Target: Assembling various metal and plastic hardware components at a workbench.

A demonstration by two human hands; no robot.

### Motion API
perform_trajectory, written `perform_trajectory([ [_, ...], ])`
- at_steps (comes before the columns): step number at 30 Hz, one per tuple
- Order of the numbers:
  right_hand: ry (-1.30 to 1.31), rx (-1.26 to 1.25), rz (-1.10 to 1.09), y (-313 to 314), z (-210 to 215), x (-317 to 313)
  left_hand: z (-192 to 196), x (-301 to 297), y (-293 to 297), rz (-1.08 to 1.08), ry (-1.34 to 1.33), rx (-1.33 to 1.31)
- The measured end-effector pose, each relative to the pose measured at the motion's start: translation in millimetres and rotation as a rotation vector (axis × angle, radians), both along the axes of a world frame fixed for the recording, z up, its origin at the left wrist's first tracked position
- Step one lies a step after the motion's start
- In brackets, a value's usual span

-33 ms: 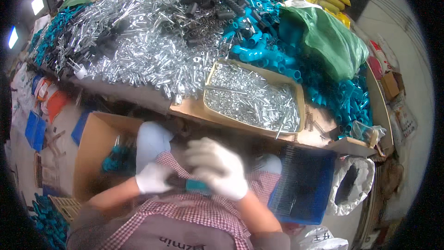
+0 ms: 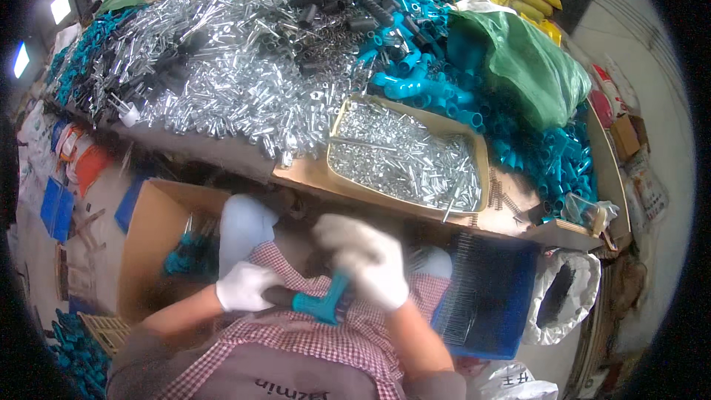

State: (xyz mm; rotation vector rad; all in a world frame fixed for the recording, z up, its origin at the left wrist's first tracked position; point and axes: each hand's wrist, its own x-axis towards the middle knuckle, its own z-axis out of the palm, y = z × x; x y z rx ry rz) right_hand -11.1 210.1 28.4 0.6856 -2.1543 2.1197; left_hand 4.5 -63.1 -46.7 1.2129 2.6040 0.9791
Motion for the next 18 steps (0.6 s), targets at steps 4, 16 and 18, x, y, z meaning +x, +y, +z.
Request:
perform_trajectory([
  [4,0.148,-0.026,-0.186,-19,0,17,14,-11,10,0.630,-0.359,0.142],
  [16,0.407,0.471,-0.271,-17,9,10,15,-4,15,0.117,-0.296,-0.416],
  [18,0.048,0.437,-0.362,-4,-13,-9,40,-6,15,0.067,-0.277,-0.471],
])
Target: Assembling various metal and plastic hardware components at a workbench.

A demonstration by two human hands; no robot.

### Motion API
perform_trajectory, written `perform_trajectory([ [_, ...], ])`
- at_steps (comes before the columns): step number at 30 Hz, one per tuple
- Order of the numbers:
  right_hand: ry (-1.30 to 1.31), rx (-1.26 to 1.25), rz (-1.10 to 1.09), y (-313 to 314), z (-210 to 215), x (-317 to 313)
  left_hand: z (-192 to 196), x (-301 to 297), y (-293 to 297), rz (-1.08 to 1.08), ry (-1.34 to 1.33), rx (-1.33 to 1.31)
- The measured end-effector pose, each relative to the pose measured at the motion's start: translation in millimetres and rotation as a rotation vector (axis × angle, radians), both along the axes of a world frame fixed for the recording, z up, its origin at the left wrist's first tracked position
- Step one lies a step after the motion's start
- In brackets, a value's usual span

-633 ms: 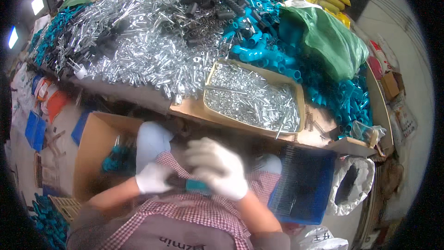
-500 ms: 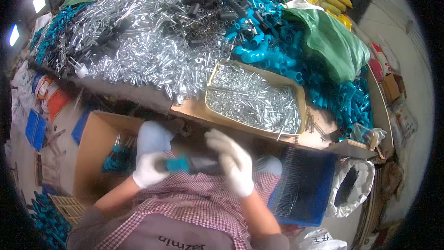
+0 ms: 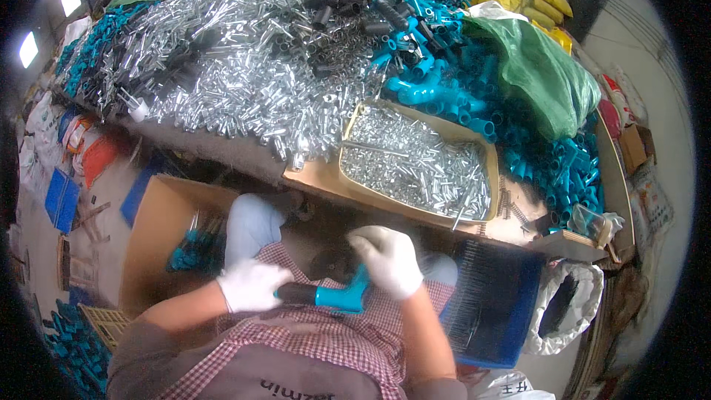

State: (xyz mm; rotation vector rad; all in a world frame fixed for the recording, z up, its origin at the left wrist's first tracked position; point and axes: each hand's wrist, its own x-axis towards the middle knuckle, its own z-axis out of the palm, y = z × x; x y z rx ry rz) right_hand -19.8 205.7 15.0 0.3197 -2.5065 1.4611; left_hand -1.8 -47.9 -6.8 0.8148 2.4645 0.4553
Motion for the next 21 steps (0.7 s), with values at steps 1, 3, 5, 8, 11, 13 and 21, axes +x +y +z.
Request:
perform_trajectory([
  [1,-0.147,0.292,0.086,13,-23,-7,10,-7,0,-0.090,0.172,-0.020],
  [3,-0.422,0.638,0.230,5,-31,-7,19,-22,4,-0.227,0.423,-0.023],
  [5,-0.290,0.254,0.430,-8,-36,1,28,-40,20,-0.306,0.533,0.054],
  [8,-0.704,-0.415,0.381,-19,-32,10,35,-77,26,-0.123,0.817,0.621],
  [11,-0.674,-0.483,0.187,-6,-46,15,24,-125,27,0.475,0.654,0.485],
  [13,-0.626,-0.518,0.195,-6,-55,19,9,-146,32,0.621,0.543,0.244],
  [21,-0.563,-0.558,0.211,-21,-42,24,-3,-144,30,0.783,0.511,0.336],
])
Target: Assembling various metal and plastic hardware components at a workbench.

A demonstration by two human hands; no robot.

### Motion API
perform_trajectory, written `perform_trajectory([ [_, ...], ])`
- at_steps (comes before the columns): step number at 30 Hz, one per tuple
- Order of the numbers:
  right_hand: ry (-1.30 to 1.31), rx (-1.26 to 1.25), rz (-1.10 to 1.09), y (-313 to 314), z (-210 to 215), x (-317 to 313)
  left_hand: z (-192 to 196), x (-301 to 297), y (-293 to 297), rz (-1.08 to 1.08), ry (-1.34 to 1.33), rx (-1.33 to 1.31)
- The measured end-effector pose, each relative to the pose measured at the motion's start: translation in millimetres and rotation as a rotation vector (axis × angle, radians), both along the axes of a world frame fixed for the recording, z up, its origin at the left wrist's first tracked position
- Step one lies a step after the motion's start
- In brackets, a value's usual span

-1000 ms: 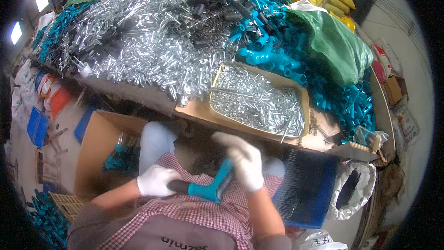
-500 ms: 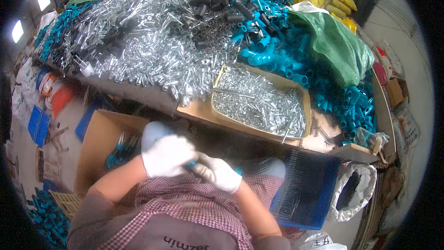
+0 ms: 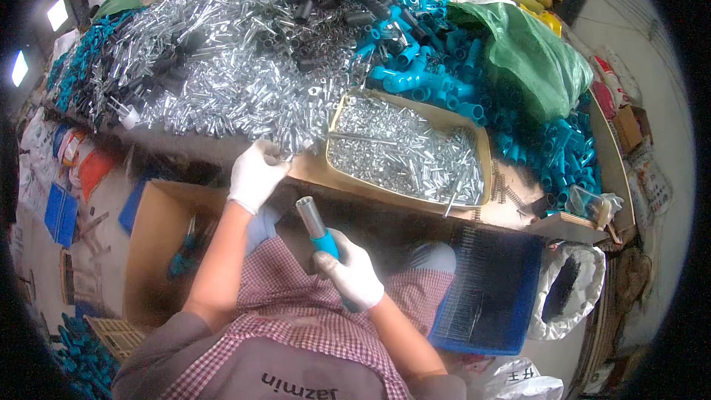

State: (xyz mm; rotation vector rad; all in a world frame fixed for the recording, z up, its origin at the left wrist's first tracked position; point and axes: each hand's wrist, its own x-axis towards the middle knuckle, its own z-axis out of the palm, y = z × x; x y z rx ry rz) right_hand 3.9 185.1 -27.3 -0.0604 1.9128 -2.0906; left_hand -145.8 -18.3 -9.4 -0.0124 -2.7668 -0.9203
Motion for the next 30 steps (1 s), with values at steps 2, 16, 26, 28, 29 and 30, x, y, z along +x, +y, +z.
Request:
perform_trajectory([
  [2,0.001,0.067,-0.011,-1,2,-1,-3,8,-11,-0.051,-0.189,0.431],
  [16,0.448,0.865,-0.057,-15,3,-3,-22,96,-4,-0.260,-0.323,1.165],
  [26,-0.092,-0.182,0.463,15,13,0,-13,89,-16,-1.051,-0.227,1.164],
  [28,-0.045,-0.200,0.508,18,15,-1,15,88,-18,-1.150,-0.298,1.091],
  [29,0.004,-0.218,0.561,19,15,-2,29,87,-19,-1.240,-0.363,1.012],
  [30,0.042,-0.080,0.465,21,13,0,38,85,-23,-1.165,-0.313,0.880],
])
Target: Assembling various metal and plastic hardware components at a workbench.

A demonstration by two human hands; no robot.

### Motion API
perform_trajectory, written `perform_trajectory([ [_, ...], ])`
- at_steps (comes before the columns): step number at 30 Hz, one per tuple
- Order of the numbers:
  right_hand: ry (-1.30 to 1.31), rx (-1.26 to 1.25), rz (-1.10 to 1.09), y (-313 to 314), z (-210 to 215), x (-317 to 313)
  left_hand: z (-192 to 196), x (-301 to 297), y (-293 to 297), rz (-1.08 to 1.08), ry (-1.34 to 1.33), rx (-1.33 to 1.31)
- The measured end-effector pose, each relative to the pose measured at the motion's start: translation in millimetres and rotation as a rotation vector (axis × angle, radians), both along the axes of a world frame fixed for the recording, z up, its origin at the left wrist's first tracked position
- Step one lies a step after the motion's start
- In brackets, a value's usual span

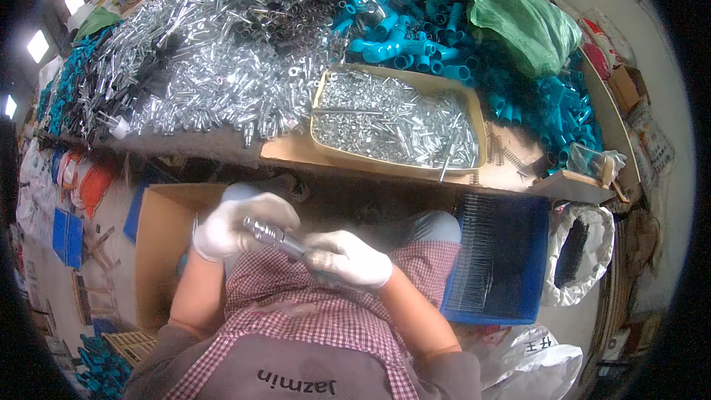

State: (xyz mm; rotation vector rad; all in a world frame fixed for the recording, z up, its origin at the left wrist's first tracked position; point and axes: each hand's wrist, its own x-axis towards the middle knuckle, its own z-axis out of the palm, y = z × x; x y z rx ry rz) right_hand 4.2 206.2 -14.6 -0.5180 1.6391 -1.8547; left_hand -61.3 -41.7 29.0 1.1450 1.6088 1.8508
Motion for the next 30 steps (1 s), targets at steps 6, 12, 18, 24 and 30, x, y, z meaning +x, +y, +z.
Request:
perform_trajectory([
  [6,0.541,0.692,-0.312,-11,20,2,27,19,8,0.528,0.127,-0.822],
  [12,0.606,0.660,-0.308,-3,15,7,10,29,9,0.514,0.530,-0.286],
  [18,0.713,0.768,-0.323,-7,10,10,0,40,0,0.476,0.042,-0.608],
  [24,0.743,0.809,-0.329,-7,6,11,-5,40,-2,0.564,0.162,-0.439],
  [30,0.761,0.832,-0.323,-5,10,11,-11,39,-1,0.469,0.624,-0.308],
])
